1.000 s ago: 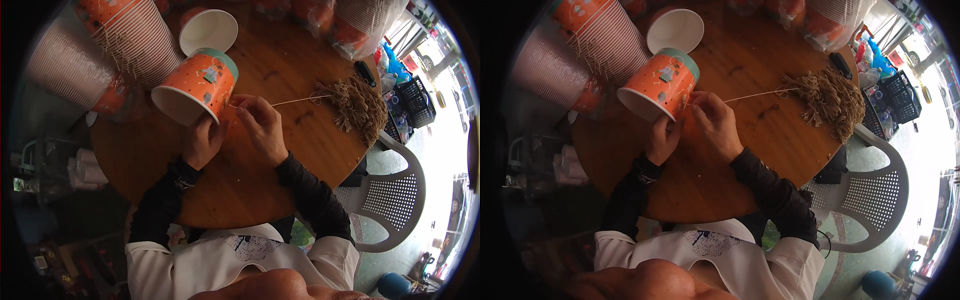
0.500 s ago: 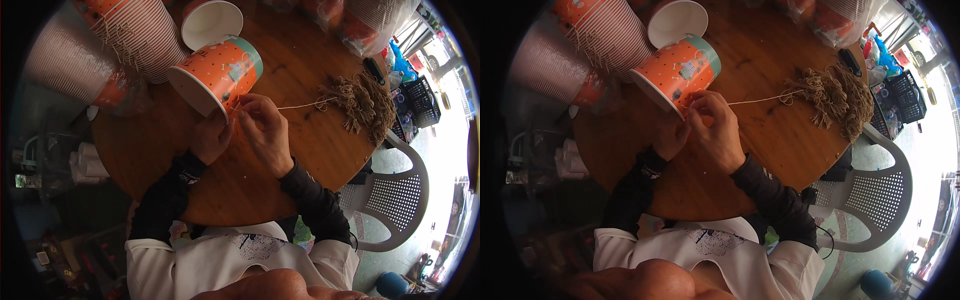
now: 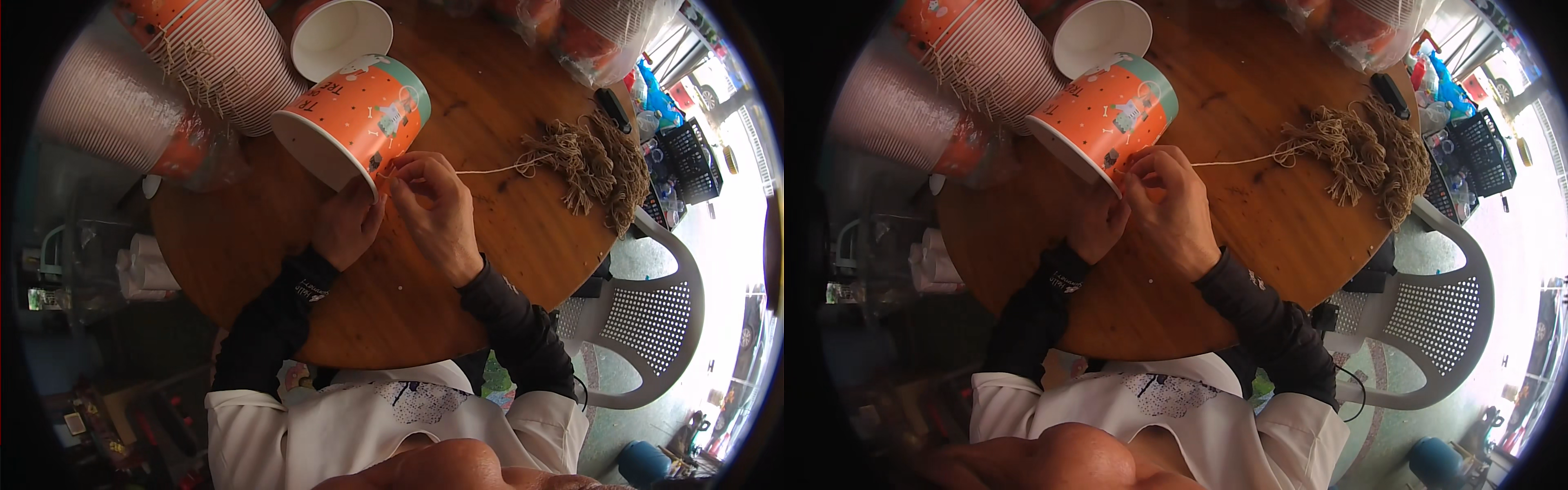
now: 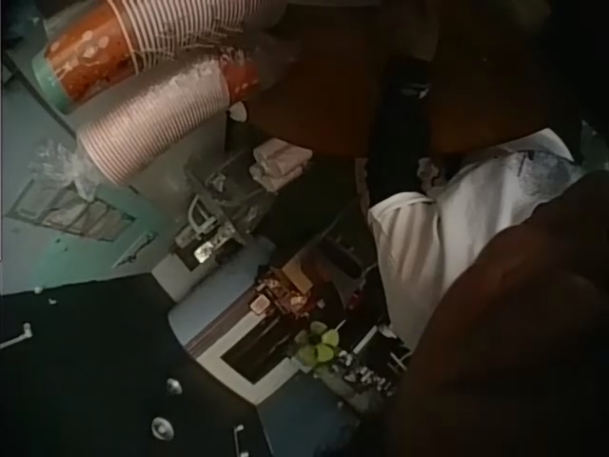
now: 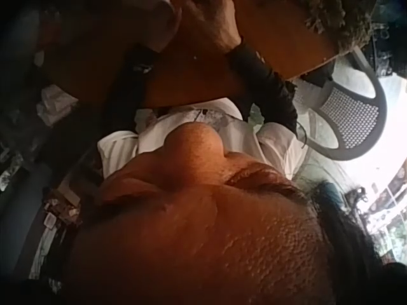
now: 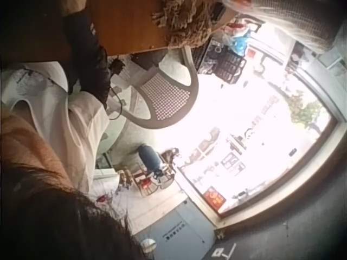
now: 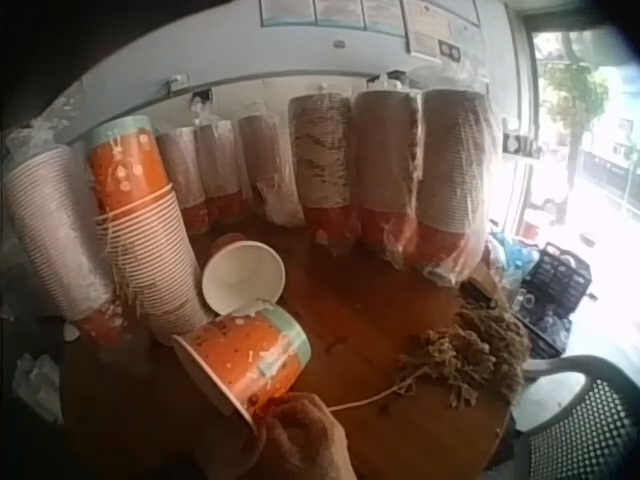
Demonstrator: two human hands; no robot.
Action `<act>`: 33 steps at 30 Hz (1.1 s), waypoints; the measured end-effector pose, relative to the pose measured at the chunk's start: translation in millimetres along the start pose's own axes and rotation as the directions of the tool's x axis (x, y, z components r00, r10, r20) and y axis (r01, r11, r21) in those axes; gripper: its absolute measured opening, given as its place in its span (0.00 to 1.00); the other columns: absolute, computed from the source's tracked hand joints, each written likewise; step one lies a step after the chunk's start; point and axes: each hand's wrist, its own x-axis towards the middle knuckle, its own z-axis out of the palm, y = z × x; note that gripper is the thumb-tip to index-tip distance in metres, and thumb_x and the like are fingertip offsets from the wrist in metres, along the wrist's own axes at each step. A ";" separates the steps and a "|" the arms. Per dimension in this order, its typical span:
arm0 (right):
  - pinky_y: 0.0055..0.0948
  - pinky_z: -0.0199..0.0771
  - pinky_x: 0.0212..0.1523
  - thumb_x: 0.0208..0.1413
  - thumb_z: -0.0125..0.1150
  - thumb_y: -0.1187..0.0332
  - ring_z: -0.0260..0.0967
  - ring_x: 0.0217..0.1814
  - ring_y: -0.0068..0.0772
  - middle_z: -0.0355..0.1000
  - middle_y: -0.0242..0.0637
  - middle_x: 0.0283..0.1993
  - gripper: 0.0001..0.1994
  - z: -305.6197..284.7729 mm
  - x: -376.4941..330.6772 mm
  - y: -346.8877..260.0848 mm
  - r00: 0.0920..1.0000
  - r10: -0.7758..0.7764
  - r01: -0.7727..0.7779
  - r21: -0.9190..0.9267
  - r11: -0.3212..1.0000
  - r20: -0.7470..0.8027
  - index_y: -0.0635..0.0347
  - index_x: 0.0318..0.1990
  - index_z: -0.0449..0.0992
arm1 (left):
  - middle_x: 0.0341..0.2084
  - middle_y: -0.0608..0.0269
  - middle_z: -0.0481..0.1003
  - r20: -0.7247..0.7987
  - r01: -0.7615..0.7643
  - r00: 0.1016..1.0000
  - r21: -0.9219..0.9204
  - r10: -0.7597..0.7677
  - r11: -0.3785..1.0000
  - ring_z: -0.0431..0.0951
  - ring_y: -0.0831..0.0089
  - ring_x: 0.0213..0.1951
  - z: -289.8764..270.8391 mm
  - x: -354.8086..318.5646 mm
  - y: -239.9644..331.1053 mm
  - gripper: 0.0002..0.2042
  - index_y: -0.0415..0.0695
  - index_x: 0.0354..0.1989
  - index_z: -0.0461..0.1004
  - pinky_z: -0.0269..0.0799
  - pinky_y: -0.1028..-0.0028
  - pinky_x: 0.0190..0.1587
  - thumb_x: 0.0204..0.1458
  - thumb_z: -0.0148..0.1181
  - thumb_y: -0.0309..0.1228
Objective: Attaching string handles to paper buckets.
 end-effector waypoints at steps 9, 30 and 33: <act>0.31 0.77 0.40 0.53 0.62 0.74 0.74 0.39 0.38 0.69 0.43 0.43 0.05 4.3 -0.2 0.8 0.999 -0.047 0.046 -0.072 0.996 -0.023 0.67 0.34 0.74 | 0.37 0.48 0.73 -0.040 -0.049 0.998 -0.031 0.048 0.998 0.76 0.49 0.37 1.3 2.7 7.5 0.12 0.39 0.47 0.70 0.76 0.60 0.35 0.56 0.55 0.27; 0.39 0.74 0.35 0.51 0.62 0.72 0.72 0.36 0.47 0.70 0.41 0.40 0.04 0.0 -4.1 4.3 0.956 -0.295 0.279 -0.313 0.908 -0.002 0.58 0.34 0.74 | 0.25 0.57 0.76 -0.352 0.011 0.927 -0.318 -0.129 0.948 0.78 0.70 0.28 5.6 -1.0 9.4 0.05 0.37 0.38 0.75 0.74 0.71 0.31 0.54 0.56 0.18; 0.32 0.76 0.36 0.48 0.64 0.78 0.74 0.37 0.44 0.71 0.40 0.41 0.07 -2.9 -4.7 4.5 0.957 -0.286 0.286 -0.323 0.902 0.049 0.61 0.36 0.75 | 0.25 0.59 0.76 -0.346 0.026 0.927 -0.323 -0.144 0.946 0.78 0.72 0.28 3.1 -0.7 8.9 0.05 0.37 0.38 0.76 0.74 0.71 0.32 0.53 0.57 0.19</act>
